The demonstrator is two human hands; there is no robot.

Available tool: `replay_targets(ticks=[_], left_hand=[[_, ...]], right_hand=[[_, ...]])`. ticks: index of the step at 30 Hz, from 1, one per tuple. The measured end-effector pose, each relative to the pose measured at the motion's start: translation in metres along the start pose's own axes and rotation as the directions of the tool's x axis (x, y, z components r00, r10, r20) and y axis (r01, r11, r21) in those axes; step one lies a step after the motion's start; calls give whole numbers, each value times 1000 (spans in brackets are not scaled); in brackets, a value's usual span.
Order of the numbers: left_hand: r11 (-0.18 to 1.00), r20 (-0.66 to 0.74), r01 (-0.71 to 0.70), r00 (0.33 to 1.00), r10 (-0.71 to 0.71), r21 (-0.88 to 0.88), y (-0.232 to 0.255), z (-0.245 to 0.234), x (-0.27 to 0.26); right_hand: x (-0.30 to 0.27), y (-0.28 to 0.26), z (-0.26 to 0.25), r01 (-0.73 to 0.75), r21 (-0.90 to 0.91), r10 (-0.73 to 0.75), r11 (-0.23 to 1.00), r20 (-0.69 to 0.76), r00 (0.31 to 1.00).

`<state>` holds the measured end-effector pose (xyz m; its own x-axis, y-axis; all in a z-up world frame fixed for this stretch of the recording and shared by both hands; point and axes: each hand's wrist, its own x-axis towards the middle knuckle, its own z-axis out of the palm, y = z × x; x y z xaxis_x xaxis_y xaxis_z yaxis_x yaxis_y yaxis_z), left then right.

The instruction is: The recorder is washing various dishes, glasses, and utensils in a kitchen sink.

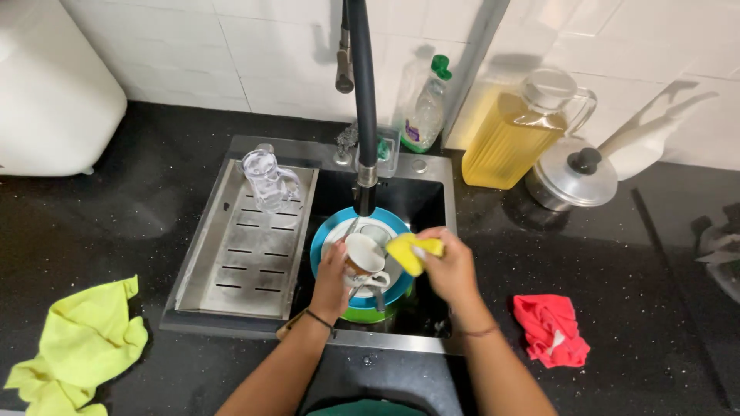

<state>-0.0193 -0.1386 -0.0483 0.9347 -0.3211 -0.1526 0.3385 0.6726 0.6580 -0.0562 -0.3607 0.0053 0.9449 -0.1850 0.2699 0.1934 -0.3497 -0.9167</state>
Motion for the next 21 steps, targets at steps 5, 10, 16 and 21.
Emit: replay_targets(ticks=[5,10,16,21], left_hand=[[906,32,-218,975,221,362,-10,-6,21],[751,148,-373,924,352,544,-20,-24,27],[781,158,-468,882,445,413,-13,-28,25],[853,-32,-193,971,238,485,-18,-26,29]], right_hand=[[-8,4,51,264,-132,-278,955,-102,955],[-30,29,88,45,-55,-34,997,178,983],[-54,20,90,-231,262,191,937,169,967],[-41,-9,65,577,-453,-229,679,617,753]])
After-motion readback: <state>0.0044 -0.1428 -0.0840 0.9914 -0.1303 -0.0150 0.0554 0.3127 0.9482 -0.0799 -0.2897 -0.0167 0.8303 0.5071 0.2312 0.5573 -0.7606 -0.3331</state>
